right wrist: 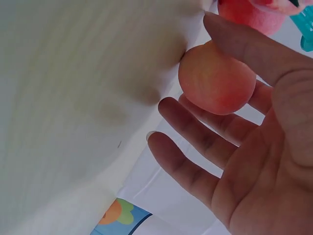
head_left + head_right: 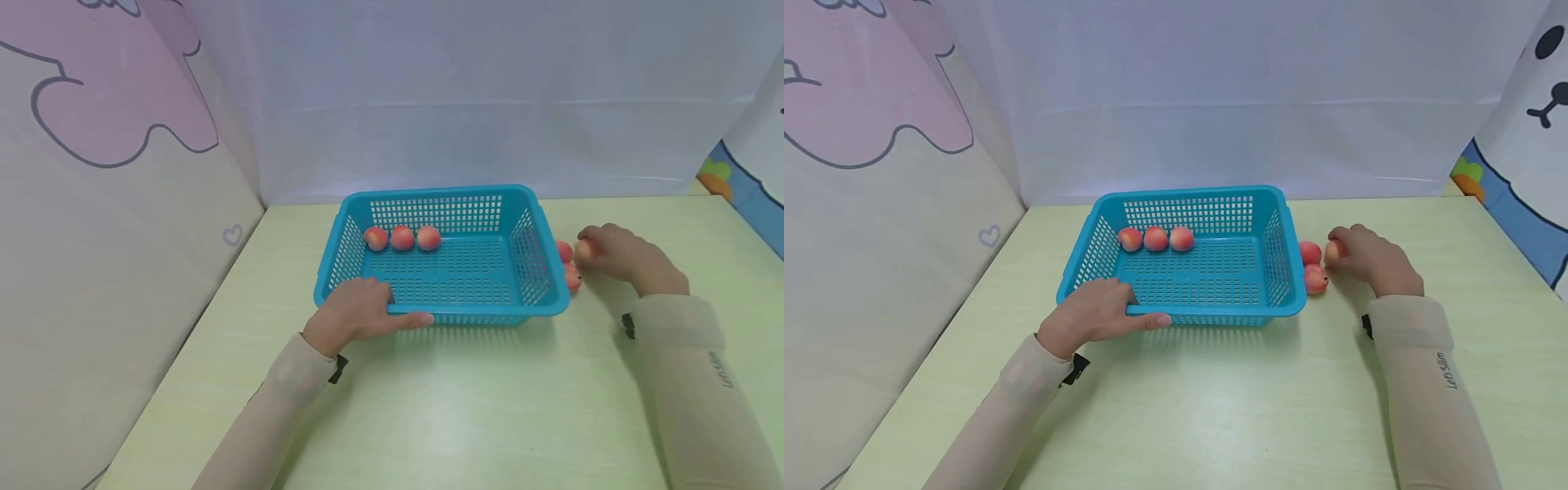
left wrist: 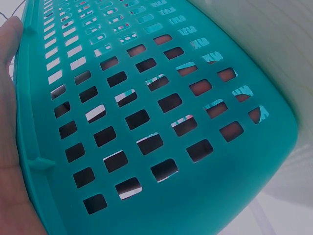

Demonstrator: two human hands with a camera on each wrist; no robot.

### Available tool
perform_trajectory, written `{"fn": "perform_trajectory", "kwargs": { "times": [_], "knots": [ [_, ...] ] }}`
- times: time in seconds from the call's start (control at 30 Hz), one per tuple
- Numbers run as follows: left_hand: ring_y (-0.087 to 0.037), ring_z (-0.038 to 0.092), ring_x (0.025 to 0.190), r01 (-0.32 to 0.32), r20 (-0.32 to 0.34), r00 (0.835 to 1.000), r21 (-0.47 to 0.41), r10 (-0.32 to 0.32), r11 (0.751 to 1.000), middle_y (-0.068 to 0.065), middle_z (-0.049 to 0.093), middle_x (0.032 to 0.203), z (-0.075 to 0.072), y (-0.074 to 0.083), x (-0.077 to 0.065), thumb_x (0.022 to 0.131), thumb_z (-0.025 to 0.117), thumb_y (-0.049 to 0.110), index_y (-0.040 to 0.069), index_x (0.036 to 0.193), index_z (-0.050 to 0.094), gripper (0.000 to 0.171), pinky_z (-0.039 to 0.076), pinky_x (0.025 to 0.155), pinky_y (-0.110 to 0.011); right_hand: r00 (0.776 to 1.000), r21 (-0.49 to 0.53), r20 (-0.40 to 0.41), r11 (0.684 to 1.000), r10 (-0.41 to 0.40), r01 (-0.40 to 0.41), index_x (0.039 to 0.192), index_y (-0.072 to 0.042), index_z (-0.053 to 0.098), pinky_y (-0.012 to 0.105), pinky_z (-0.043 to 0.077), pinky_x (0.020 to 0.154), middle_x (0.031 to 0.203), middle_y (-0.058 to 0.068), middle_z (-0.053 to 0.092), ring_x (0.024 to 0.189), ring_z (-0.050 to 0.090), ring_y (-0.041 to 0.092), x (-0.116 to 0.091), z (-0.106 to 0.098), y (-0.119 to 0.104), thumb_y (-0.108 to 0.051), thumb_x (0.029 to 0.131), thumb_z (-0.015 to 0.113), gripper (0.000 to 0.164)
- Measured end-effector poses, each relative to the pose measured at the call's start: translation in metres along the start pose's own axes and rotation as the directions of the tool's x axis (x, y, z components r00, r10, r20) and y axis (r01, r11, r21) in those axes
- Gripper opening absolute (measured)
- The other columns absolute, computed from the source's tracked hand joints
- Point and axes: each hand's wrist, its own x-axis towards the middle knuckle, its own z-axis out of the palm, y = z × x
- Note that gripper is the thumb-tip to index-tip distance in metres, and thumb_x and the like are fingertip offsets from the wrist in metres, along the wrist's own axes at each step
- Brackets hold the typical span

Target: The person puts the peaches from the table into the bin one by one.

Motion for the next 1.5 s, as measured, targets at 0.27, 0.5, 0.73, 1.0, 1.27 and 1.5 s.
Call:
{"fn": "perform_trajectory", "kwargs": {
  "times": [0.27, 0.5, 0.73, 1.0, 1.27, 1.5],
  "knots": [
    [-0.01, 0.034, 0.043, 0.001, 0.0, 1.0, 0.002, -0.001, 1.0, 0.007, 0.028, 0.051, 0.001, 0.0, 0.0, 0.066, 0.025, 0.097, 0.018, 0.06, 0.039, 0.08, 0.025, 0.044, -0.029, 1.0, 0.024, -0.016, 1.0, 0.006, -0.005, 0.128, 0.001, 0.048, 0.066, 0.037, 0.082, 0.117, 0.025, 0.05, 0.101, 0.044, 0.043, 0.001, 0.0, 0.002, -0.025, 0.091, 0.056, 0.046],
    [-0.01, 0.033, 0.042, -0.001, -0.001, 1.0, 0.003, 0.001, 1.0, 0.007, 0.028, 0.051, 0.0, 0.0, 0.0, 0.065, 0.024, 0.097, 0.018, 0.059, 0.038, 0.08, 0.024, 0.043, -0.028, 0.999, 0.061, -0.037, 0.998, 0.01, -0.008, 0.128, 0.0, 0.043, 0.063, 0.039, 0.079, 0.115, 0.023, 0.05, 0.099, 0.043, 0.043, -0.003, -0.006, 0.0, -0.023, 0.089, 0.06, 0.048],
    [-0.01, 0.033, 0.042, 0.0, 0.007, 1.0, 0.002, 0.0, 1.0, 0.007, 0.028, 0.05, -0.001, 0.0, 0.0, 0.066, 0.025, 0.096, 0.018, 0.059, 0.038, 0.08, 0.024, 0.043, -0.028, 0.996, 0.069, -0.09, 0.997, 0.028, -0.022, 0.124, 0.006, 0.033, 0.054, 0.042, 0.07, 0.102, 0.024, 0.049, 0.089, 0.047, 0.039, -0.006, -0.014, -0.007, -0.021, 0.085, 0.064, 0.057],
    [-0.01, 0.032, 0.042, -0.001, 0.005, 1.0, 0.004, 0.001, 1.0, 0.007, 0.027, 0.05, -0.001, 0.001, 0.001, 0.066, 0.025, 0.096, 0.018, 0.059, 0.037, 0.079, 0.024, 0.043, -0.028, 0.985, 0.057, -0.172, 0.998, -0.01, 0.02, 0.12, 0.01, 0.039, 0.06, 0.042, 0.072, 0.112, 0.028, 0.035, 0.094, 0.04, 0.045, -0.007, -0.021, -0.012, -0.009, 0.078, 0.071, 0.055],
    [-0.009, 0.031, 0.042, 0.008, 0.01, 1.0, 0.003, -0.008, 1.0, 0.007, 0.027, 0.05, -0.001, 0.001, 0.0, 0.067, 0.026, 0.096, 0.018, 0.059, 0.036, 0.078, 0.024, 0.043, -0.028, 0.969, 0.045, -0.244, 0.998, -0.034, 0.047, 0.115, 0.002, 0.043, 0.055, 0.042, 0.067, 0.099, 0.022, 0.049, 0.085, 0.047, 0.039, -0.011, -0.026, -0.023, -0.013, 0.079, 0.069, 0.047],
    [-0.01, 0.031, 0.042, 0.014, 0.013, 1.0, -0.002, -0.014, 1.0, 0.007, 0.027, 0.05, -0.002, 0.001, -0.001, 0.067, 0.027, 0.096, 0.018, 0.058, 0.036, 0.078, 0.024, 0.043, -0.029, 0.952, -0.017, -0.301, 0.998, -0.063, 0.061, 0.111, -0.003, 0.053, 0.053, 0.044, 0.064, 0.094, 0.014, 0.056, 0.083, 0.05, 0.035, -0.015, -0.03, -0.034, -0.014, 0.076, 0.068, 0.039]
  ]
}}
